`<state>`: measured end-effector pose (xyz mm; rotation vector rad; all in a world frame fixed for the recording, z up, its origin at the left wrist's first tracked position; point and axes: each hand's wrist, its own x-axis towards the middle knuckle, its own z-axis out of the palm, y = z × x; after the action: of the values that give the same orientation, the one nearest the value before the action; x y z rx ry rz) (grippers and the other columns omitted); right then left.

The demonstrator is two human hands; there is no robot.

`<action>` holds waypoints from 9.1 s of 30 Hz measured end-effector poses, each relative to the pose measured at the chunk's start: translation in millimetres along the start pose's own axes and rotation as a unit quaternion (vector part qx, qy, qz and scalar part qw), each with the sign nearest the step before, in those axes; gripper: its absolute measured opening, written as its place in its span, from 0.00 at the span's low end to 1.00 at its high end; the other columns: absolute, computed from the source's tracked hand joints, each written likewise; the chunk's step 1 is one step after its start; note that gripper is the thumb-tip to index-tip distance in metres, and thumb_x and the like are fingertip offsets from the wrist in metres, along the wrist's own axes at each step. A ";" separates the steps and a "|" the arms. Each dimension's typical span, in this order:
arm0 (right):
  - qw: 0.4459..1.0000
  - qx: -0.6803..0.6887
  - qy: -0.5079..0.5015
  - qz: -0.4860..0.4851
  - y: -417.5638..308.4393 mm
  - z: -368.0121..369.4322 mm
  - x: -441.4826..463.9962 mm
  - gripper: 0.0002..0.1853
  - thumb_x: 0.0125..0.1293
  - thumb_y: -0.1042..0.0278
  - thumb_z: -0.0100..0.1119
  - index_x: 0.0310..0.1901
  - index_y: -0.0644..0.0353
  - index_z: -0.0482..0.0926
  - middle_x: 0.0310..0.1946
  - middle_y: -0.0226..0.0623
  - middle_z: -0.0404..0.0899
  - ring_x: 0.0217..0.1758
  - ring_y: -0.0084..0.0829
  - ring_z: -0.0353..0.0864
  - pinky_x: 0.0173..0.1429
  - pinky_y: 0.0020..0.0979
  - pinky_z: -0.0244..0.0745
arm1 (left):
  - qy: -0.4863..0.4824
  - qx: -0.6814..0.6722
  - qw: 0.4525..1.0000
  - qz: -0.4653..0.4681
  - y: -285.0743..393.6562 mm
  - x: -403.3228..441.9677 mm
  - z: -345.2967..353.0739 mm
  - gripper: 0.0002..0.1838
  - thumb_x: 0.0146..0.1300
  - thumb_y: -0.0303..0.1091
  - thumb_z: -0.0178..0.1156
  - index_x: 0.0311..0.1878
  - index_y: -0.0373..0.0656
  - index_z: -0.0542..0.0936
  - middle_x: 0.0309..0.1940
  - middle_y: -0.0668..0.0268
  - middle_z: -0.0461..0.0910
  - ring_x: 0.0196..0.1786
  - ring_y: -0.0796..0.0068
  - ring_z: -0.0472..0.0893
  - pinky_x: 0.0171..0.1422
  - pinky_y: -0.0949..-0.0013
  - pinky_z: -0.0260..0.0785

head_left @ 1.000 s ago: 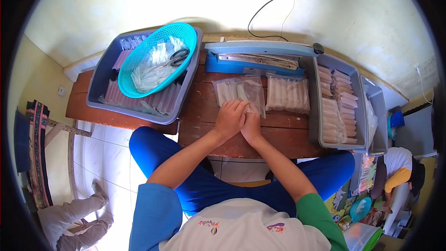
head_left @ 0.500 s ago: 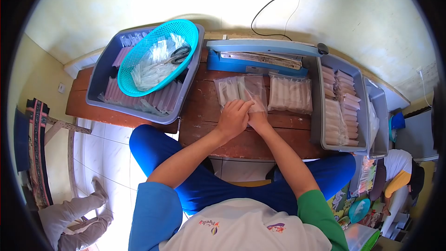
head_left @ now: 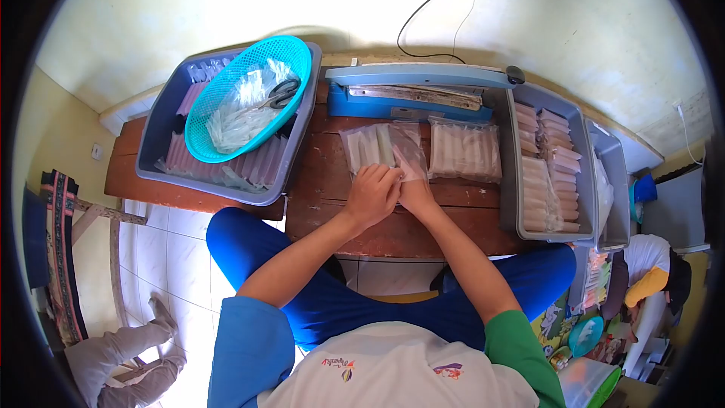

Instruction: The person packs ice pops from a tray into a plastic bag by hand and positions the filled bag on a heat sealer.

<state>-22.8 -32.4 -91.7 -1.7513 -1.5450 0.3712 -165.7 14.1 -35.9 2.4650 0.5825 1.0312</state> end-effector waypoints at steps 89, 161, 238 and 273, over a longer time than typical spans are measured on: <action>0.977 0.135 0.167 -0.002 -10.4 -226.0 -21.4 0.19 0.60 0.80 0.65 0.54 0.64 0.77 0.46 0.42 0.82 0.44 0.29 0.85 0.47 0.28 0.82 | -0.182 -0.499 0.815 -0.232 74.0 152.7 53.4 0.21 0.68 0.31 0.62 0.61 0.36 0.72 0.45 0.59 0.83 0.47 0.73 0.82 0.55 0.69 0.74; 0.971 -0.174 -0.132 -0.094 2.7 -66.6 13.8 0.47 0.51 0.67 0.68 0.73 0.67 0.56 0.72 0.59 0.57 0.78 0.57 0.51 0.80 0.50 0.46 | -0.121 -0.021 0.992 -0.036 -6.0 25.3 -1.5 0.09 0.55 0.25 0.60 0.38 0.42 0.72 0.28 0.59 0.79 0.34 0.56 0.79 0.43 0.57 0.65; 0.957 -0.178 0.071 0.217 175.5 -289.0 -5.8 0.17 0.58 0.73 0.60 0.49 0.65 0.82 0.45 0.57 0.82 0.52 0.53 0.81 0.59 0.46 0.74 | -0.326 0.145 0.924 0.139 109.6 248.5 214.2 0.12 0.53 0.33 0.62 0.41 0.47 0.87 0.38 0.57 0.86 0.46 0.54 0.84 0.57 0.55 0.71; 0.946 -0.047 0.301 -0.111 9.5 -256.5 -16.8 0.12 0.57 0.79 0.64 0.43 0.62 0.78 0.38 0.42 0.76 0.41 0.45 0.80 0.47 0.38 0.77 | -0.103 -0.356 0.925 -0.089 107.5 176.3 121.5 0.10 0.62 0.28 0.65 0.46 0.36 0.82 0.33 0.61 0.85 0.35 0.76 0.83 0.41 0.71 0.73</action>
<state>148.7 -136.2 69.4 -1.5378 -1.2947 -0.3351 60.2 -8.6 40.7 1.8039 0.2805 0.7246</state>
